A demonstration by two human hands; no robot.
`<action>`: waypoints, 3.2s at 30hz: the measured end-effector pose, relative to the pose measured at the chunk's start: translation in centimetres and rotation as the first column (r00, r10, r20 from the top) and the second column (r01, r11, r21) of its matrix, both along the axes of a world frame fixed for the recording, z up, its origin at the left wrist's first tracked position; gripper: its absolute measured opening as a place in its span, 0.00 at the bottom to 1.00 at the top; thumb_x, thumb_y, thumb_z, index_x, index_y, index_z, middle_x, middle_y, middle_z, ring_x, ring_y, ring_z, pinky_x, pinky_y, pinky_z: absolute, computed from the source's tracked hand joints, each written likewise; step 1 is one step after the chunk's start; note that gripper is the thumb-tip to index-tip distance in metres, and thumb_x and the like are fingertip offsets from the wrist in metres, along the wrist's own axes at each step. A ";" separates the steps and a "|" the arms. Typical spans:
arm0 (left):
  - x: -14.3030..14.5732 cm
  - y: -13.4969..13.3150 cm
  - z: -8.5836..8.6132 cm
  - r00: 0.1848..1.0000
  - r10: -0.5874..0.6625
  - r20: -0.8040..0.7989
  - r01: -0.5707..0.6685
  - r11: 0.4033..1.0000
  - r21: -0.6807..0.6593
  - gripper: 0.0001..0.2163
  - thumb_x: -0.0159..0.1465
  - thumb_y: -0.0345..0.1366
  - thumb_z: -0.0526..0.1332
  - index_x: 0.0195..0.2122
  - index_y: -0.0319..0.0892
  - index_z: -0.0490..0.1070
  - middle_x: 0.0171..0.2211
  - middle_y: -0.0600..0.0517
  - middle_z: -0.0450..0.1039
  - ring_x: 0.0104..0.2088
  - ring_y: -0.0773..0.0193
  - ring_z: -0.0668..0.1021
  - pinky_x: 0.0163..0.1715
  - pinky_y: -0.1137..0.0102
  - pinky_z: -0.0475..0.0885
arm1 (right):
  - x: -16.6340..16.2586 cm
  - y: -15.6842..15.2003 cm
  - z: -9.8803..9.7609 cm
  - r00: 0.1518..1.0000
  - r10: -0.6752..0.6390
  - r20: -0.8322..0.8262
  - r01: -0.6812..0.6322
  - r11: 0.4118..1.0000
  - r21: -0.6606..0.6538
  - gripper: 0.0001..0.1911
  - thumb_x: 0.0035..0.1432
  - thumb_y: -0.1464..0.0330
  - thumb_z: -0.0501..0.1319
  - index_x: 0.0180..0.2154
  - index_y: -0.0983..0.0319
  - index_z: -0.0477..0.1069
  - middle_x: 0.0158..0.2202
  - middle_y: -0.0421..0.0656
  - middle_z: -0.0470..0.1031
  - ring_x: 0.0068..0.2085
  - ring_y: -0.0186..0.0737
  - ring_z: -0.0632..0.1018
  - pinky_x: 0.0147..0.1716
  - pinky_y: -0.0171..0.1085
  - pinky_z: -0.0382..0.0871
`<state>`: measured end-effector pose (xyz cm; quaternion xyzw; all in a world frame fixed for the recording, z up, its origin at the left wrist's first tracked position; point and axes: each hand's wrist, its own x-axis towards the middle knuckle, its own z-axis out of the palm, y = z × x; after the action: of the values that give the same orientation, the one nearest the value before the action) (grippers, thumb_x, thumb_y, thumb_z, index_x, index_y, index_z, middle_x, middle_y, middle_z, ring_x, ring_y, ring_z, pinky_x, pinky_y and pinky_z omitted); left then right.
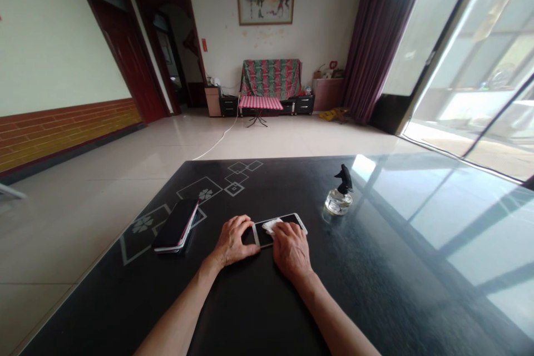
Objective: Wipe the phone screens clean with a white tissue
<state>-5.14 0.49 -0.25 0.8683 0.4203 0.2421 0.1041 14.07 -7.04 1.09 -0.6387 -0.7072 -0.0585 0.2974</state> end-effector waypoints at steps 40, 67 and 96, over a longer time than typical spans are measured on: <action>0.7 0.5 0.8 0.999 0.008 0.039 -0.005 0.997 -0.081 0.29 0.42 0.44 0.72 0.47 0.47 0.71 0.49 0.49 0.68 0.50 0.48 0.69 0.52 0.56 0.65 | -1.8 1.6 0.2 0.999 0.029 -0.027 -0.031 0.997 -0.069 0.11 0.57 0.74 0.56 0.41 0.57 0.72 0.46 0.42 0.72 0.46 0.43 0.67 0.44 0.40 0.58; 0.5 0.6 0.5 0.999 0.001 0.047 0.003 0.996 -0.086 0.32 0.42 0.48 0.73 0.49 0.48 0.70 0.51 0.48 0.68 0.52 0.47 0.68 0.54 0.55 0.63 | 1.1 2.6 -0.5 0.980 -0.184 -0.082 0.186 0.982 0.026 0.14 0.57 0.75 0.55 0.41 0.58 0.75 0.46 0.43 0.74 0.47 0.45 0.68 0.46 0.42 0.59; 0.8 0.3 1.3 0.999 0.012 0.038 -0.008 0.995 -0.100 0.30 0.44 0.46 0.72 0.49 0.46 0.70 0.50 0.49 0.67 0.51 0.49 0.68 0.54 0.56 0.63 | 2.7 3.2 -0.7 0.943 -0.316 -0.104 0.318 0.948 0.010 0.13 0.58 0.74 0.54 0.41 0.59 0.75 0.47 0.42 0.75 0.47 0.46 0.68 0.44 0.41 0.59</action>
<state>-4.33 0.75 1.09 0.8551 0.4341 0.2380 0.1544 16.79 -3.88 0.43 -0.7423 -0.5785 -0.0824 0.3280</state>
